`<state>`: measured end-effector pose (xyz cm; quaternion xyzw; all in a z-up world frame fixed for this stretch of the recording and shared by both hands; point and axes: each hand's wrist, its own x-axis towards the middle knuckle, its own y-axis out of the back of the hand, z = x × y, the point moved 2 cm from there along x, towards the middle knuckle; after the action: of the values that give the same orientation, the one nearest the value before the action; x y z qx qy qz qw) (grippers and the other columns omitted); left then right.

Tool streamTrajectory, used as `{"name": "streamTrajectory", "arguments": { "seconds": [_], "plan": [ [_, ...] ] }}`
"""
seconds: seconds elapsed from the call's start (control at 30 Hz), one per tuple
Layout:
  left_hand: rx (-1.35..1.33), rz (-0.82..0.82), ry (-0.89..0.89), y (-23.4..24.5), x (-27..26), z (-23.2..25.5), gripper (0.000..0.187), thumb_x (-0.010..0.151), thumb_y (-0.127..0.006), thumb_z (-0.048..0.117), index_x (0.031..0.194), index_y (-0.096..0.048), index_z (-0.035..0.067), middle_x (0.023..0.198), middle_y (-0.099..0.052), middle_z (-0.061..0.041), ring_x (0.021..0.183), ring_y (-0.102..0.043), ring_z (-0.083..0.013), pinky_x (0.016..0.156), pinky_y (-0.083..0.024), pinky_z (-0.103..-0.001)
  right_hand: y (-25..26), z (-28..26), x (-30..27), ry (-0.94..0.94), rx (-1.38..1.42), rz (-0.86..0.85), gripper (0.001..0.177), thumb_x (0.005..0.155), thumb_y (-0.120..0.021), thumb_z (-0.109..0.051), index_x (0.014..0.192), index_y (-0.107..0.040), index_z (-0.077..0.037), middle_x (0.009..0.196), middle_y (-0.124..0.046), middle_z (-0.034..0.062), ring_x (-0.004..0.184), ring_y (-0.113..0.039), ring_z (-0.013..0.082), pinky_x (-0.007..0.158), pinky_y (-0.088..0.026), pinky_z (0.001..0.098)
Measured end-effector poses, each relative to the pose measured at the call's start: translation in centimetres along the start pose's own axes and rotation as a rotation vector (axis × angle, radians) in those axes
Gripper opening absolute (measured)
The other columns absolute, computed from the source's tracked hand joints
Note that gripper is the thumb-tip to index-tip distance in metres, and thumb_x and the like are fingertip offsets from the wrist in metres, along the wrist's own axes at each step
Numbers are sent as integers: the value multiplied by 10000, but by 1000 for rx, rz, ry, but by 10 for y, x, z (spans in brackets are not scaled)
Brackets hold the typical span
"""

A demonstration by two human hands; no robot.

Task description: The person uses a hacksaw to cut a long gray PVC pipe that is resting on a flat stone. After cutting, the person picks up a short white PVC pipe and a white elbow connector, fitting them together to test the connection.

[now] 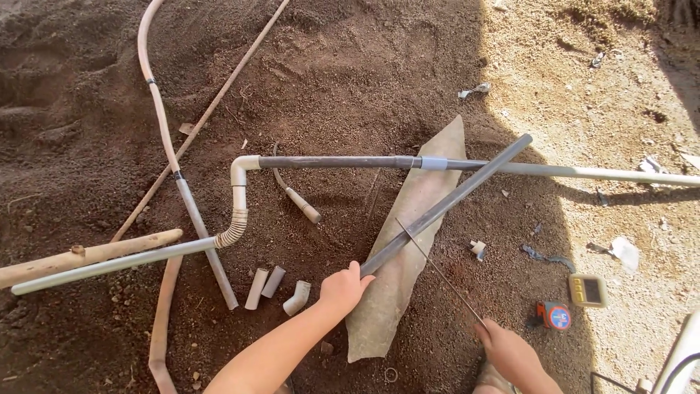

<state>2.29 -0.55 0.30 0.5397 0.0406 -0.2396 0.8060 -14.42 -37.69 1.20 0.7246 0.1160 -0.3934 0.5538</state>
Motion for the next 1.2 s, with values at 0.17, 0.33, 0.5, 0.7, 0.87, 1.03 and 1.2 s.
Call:
{"name": "streamTrajectory", "arguments": {
  "seconds": [0.17,0.33,0.5,0.7,0.87,1.03,1.2],
  "plan": [
    [9,-53,23,0,-2,4,462,1089,-556,540,1047,-523,81,750,-717,-116,645,-715,-362,617,-581,-486,3,10,-4,14,45,45,371,1053,-477,-521,1049,-689,-217,989,-839,28,913,-786,277,852,-600,418],
    [34,-13,-3,-8,2,-2,462,1076,-567,536,1041,-535,76,726,-718,-121,621,-711,-369,595,-578,-494,30,-43,8,41,-14,45,374,1074,-427,-495,1090,-658,-201,1036,-814,37,941,-771,289,874,-599,442],
    [163,-158,-50,-11,13,-7,488,1124,-461,558,1087,-540,77,694,-649,-83,593,-726,-212,495,-591,-331,61,-107,47,600,-864,11,342,1124,-449,-235,1276,-668,-20,609,-556,39,462,-440,128,534,-382,302],
    [183,-156,-38,-5,11,-4,507,1119,-444,575,1094,-542,78,746,-695,-119,659,-767,-259,544,-626,-384,24,-62,51,258,137,54,398,1120,-426,-381,1103,-685,-79,796,-772,204,823,-814,389,674,-644,466],
    [182,-160,-36,-6,11,-4,496,1122,-452,559,1092,-550,74,755,-703,-128,666,-771,-261,545,-627,-385,-15,-14,9,141,165,15,412,1100,-406,-455,1239,-642,-148,1006,-801,275,1021,-775,486,852,-626,589],
    [193,-154,-37,-9,12,-5,512,1105,-459,574,1087,-541,69,753,-707,-120,678,-780,-285,556,-633,-422,10,-18,-2,134,138,0,354,1093,-424,-438,1112,-641,-159,965,-788,278,987,-775,491,829,-616,578],
    [236,-121,-59,-12,12,-5,476,1126,-458,544,1040,-546,84,647,-638,-79,537,-715,-200,465,-595,-335,57,-86,25,404,-236,-21,301,1095,-442,-207,1194,-696,-81,893,-769,200,774,-792,312,744,-643,372]
  ]
}}
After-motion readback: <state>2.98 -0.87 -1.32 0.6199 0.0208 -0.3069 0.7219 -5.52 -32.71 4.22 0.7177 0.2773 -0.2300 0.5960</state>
